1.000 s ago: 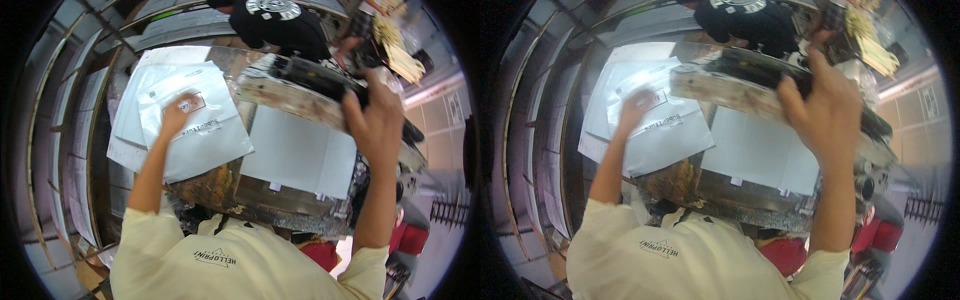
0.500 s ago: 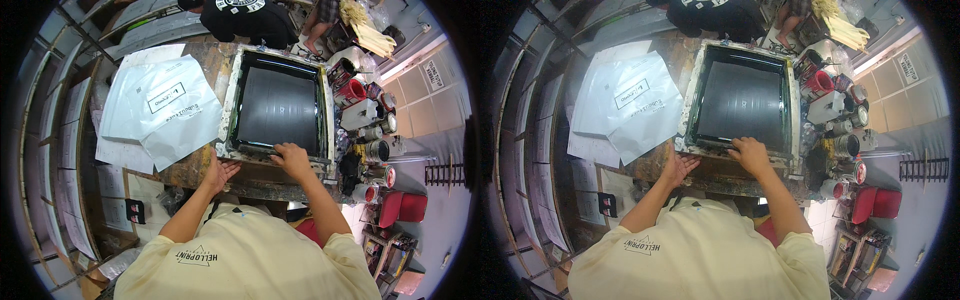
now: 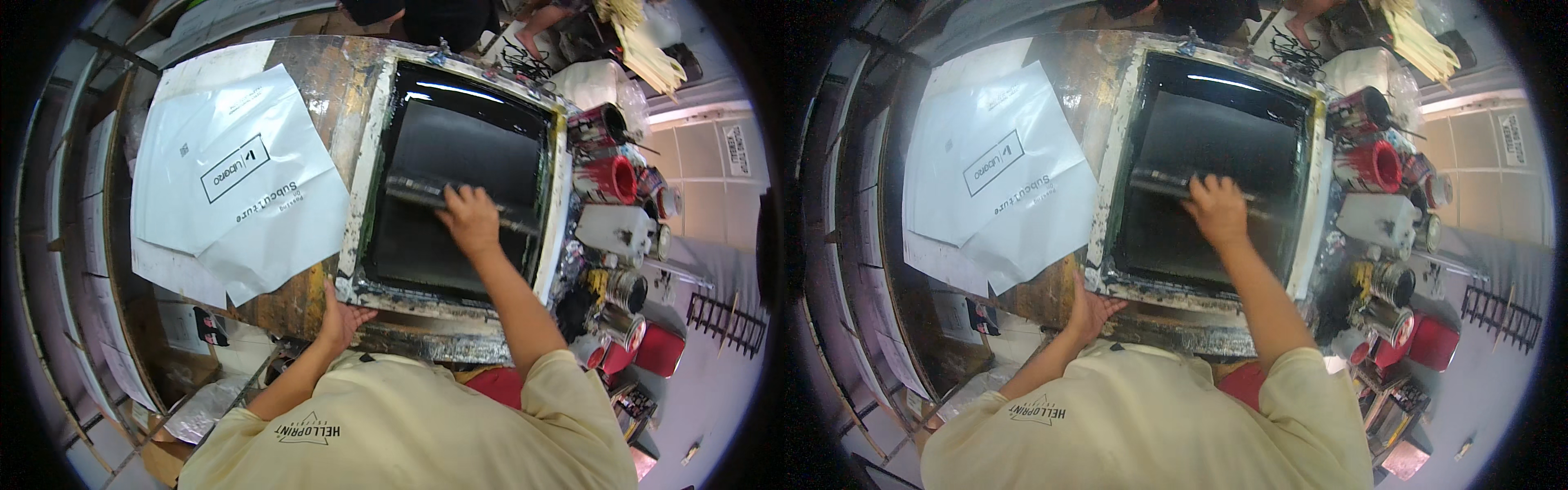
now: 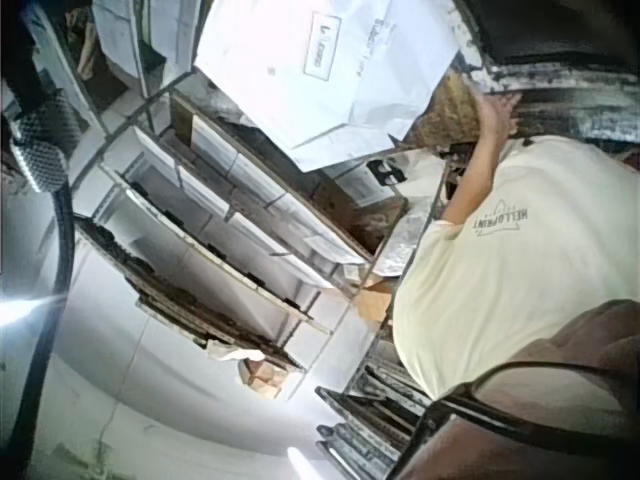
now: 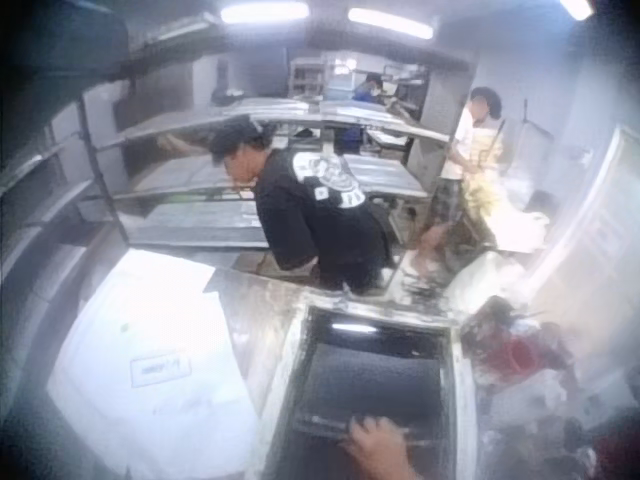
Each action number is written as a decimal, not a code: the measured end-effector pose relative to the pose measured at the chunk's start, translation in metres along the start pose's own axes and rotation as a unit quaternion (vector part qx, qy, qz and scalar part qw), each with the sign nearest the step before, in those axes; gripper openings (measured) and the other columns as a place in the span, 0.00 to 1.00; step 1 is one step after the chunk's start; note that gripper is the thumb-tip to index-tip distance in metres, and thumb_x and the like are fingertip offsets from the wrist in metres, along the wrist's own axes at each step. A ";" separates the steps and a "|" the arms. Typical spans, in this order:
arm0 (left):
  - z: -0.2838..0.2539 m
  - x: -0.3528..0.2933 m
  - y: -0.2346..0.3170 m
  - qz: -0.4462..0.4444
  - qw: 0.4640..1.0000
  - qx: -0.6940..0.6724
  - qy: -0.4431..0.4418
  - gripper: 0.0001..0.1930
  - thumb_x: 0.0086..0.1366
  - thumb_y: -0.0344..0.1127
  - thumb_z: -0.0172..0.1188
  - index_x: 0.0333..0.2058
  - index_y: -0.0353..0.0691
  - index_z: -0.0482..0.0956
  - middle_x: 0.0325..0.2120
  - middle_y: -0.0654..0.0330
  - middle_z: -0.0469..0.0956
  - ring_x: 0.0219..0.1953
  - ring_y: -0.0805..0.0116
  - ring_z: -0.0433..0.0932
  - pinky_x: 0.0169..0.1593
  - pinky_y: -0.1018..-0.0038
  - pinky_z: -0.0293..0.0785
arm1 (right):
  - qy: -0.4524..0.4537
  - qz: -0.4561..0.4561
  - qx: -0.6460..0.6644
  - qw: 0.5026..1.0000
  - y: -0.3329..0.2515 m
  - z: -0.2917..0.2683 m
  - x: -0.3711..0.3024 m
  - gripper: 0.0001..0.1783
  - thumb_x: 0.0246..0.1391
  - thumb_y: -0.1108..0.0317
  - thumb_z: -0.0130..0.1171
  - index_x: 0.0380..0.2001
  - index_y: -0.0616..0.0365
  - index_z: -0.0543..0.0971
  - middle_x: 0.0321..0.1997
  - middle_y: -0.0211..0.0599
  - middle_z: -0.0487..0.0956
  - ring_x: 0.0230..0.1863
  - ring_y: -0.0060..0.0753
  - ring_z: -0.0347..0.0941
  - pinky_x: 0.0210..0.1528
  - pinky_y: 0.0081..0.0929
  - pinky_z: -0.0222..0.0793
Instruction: The person performs screen printing on white plastic bags by placing each bag on the printing base, lowering the screen frame, and using a squeegee to apply ink to the bag surface.
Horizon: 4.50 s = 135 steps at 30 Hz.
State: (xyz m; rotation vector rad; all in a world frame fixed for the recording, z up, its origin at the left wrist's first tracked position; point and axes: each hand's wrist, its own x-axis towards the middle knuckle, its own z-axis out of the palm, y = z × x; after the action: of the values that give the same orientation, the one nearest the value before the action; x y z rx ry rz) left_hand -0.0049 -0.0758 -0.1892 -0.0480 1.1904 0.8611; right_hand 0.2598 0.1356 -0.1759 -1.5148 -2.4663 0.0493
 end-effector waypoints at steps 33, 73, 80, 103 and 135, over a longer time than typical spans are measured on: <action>0.034 -0.098 0.057 0.149 0.960 0.046 -0.231 0.61 0.64 0.84 0.27 0.65 0.22 0.62 0.62 0.36 0.71 0.66 0.47 0.72 0.72 0.55 0.64 | -0.096 0.003 0.045 0.994 -0.091 -0.197 -0.079 0.23 0.59 0.48 0.62 0.42 0.58 0.76 0.44 0.46 0.76 0.46 0.51 0.76 0.43 0.47 0.77; 0.075 -0.060 0.049 0.591 0.710 0.355 0.144 0.18 0.65 0.29 0.63 0.54 0.32 0.82 0.46 0.46 0.85 0.33 0.67 0.86 0.36 0.73 0.82 | 0.225 -0.024 -0.090 0.970 -0.082 -0.307 0.034 0.22 0.58 0.47 0.61 0.35 0.58 0.82 0.32 0.40 0.80 0.39 0.45 0.77 0.48 0.47 0.64; -0.068 -0.040 0.155 0.474 0.813 0.264 0.213 0.26 0.61 0.24 0.58 0.60 0.36 0.79 0.30 0.57 0.85 0.27 0.76 0.81 0.32 0.77 0.77 | 0.205 0.012 -0.074 0.976 -0.087 -0.306 0.040 0.20 0.55 0.51 0.63 0.35 0.60 0.80 0.36 0.42 0.79 0.43 0.47 0.76 0.51 0.46 0.64; 0.075 -0.049 0.189 0.303 0.885 0.297 -0.194 0.22 0.71 0.36 0.66 0.60 0.35 0.77 0.55 0.53 0.82 0.61 0.65 0.77 0.68 0.65 0.67 | 0.170 0.049 -0.050 0.983 -0.077 -0.335 0.073 0.22 0.55 0.53 0.60 0.43 0.61 0.78 0.35 0.52 0.78 0.40 0.57 0.74 0.49 0.47 0.64; 0.003 -0.005 0.032 -0.041 0.999 0.001 0.006 0.65 0.55 0.92 0.28 0.70 0.36 0.61 0.59 0.47 0.75 0.58 0.50 0.77 0.65 0.55 0.71 | 0.013 0.000 0.015 1.000 0.027 0.004 0.029 0.28 0.45 0.61 0.74 0.51 0.52 0.81 0.41 0.37 0.75 0.45 0.46 0.73 0.46 0.42 0.74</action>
State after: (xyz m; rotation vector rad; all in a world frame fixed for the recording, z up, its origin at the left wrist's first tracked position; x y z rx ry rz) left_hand -0.0224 -0.0553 -0.1719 -0.0994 1.1932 0.7889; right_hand 0.2698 0.1742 -0.1783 -1.4932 -2.4355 0.0650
